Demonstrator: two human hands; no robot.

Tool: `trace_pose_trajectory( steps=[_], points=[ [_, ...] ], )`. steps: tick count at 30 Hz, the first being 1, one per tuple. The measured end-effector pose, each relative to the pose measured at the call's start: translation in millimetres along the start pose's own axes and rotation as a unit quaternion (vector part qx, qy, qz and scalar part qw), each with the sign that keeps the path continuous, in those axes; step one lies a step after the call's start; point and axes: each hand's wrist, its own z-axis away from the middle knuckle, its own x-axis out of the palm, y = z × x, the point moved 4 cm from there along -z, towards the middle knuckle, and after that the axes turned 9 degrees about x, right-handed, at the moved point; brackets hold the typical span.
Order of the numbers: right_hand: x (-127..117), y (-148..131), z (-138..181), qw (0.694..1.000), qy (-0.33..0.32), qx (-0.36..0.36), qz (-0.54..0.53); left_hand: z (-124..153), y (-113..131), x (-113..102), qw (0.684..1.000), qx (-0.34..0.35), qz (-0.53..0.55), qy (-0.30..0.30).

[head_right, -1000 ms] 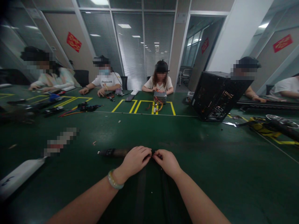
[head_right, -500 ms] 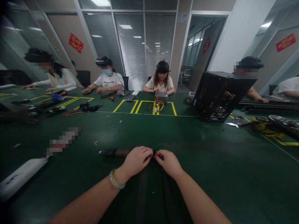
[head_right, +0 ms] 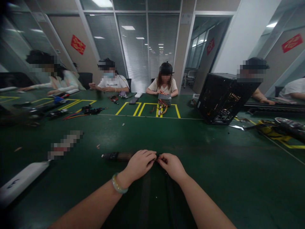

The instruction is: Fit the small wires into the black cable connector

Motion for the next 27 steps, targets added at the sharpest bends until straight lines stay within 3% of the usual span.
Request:
trace_pose_trajectory(
  steps=[27],
  points=[
    [-1.3,-2.9,1.7,1.0,0.006,0.004,0.019,-1.8,0.9,-1.6,1.0,0.005,-0.018,-0.004]
  ],
)
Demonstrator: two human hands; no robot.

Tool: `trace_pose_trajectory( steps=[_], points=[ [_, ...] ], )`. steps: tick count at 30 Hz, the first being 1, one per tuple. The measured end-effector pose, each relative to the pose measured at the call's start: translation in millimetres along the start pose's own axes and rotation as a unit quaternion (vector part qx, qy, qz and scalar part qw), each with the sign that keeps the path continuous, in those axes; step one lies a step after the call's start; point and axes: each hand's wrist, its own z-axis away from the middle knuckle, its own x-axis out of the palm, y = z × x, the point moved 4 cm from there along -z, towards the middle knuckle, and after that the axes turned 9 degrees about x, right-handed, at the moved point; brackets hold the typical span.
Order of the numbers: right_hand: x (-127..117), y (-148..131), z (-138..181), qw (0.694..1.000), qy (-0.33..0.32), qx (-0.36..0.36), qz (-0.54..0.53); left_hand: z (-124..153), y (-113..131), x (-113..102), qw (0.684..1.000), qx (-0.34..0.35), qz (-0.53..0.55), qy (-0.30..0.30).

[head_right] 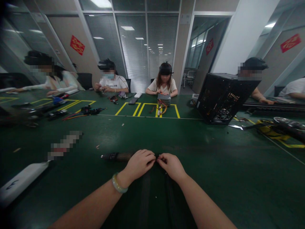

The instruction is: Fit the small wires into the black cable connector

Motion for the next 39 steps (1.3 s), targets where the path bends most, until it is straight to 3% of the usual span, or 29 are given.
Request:
trace_pose_trajectory(
  steps=[20,39],
  points=[
    [-3.1,-3.0,0.2,1.0,0.001,-0.015,0.003,1.4,0.6,-1.3,0.999,0.014,0.003,0.036],
    [-5.0,2.1,2.2,1.0,-0.001,-0.009,0.023,3.0,-0.3,3.9,1.0,0.009,0.004,0.026]
  ],
)
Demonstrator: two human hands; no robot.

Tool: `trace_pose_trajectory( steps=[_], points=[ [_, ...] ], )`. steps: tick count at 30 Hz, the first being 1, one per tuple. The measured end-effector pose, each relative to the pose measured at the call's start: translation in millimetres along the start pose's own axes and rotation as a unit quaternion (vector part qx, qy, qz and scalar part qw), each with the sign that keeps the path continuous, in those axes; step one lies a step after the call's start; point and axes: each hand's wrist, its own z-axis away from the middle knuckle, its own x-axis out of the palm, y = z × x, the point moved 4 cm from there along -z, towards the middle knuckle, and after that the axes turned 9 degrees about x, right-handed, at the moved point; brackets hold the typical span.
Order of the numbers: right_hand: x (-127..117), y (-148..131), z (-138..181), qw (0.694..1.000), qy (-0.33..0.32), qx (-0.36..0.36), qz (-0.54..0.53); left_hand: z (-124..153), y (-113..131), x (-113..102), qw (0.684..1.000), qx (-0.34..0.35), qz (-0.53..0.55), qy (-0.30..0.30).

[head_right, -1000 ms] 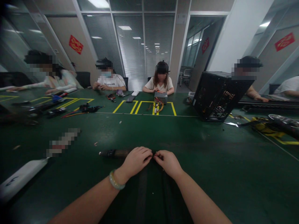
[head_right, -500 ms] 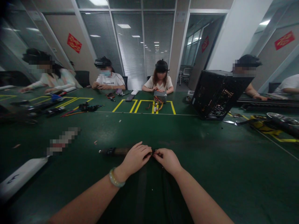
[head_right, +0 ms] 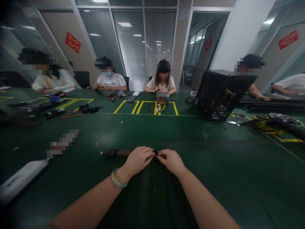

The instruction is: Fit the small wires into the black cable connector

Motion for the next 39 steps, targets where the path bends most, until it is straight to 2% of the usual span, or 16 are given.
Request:
trace_pose_trajectory(
  steps=[39],
  points=[
    [3.2,-1.2,0.4,1.0,0.001,-0.02,-0.001,-1.4,0.6,-1.9,1.0,-0.004,0.017,0.001]
  ],
)
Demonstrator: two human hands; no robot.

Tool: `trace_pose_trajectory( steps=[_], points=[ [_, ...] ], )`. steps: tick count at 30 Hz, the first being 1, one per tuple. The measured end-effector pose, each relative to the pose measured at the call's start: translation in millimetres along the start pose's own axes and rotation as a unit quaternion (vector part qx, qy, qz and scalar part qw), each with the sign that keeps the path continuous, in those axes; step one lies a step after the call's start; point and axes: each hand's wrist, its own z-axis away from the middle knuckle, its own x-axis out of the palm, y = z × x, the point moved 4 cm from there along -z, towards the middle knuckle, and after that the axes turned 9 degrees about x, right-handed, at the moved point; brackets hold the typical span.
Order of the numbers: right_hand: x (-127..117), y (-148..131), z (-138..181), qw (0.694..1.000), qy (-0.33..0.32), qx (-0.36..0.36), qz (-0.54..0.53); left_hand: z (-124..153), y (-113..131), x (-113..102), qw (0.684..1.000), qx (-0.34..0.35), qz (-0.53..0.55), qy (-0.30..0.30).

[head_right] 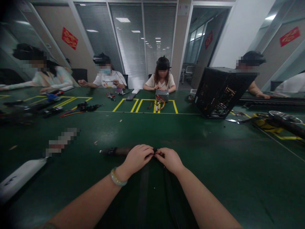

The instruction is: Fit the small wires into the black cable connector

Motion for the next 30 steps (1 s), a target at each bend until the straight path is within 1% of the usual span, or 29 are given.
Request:
trace_pose_trajectory(
  steps=[6,10,15,20,30],
  points=[
    [-1,0,2,0.999,-0.023,0.03,-0.026,0,0,1,1.0,-0.009,0.006,0.006],
    [-1,2,1,0.998,-0.027,0.043,-0.033,0,0,1,1.0,-0.014,0.006,0.004],
    [1,3,0,0.999,-0.026,0.04,-0.027,0,0,0,1.0,-0.014,0.003,0.001],
    [3,8,-2,0.999,-0.01,0.03,-0.026,-1,-1,0,1.0,-0.012,-0.004,-0.004],
    [1,6,-2,0.999,-0.018,0.027,-0.025,-1,0,0,1.0,-0.007,-0.015,-0.019]
  ],
)
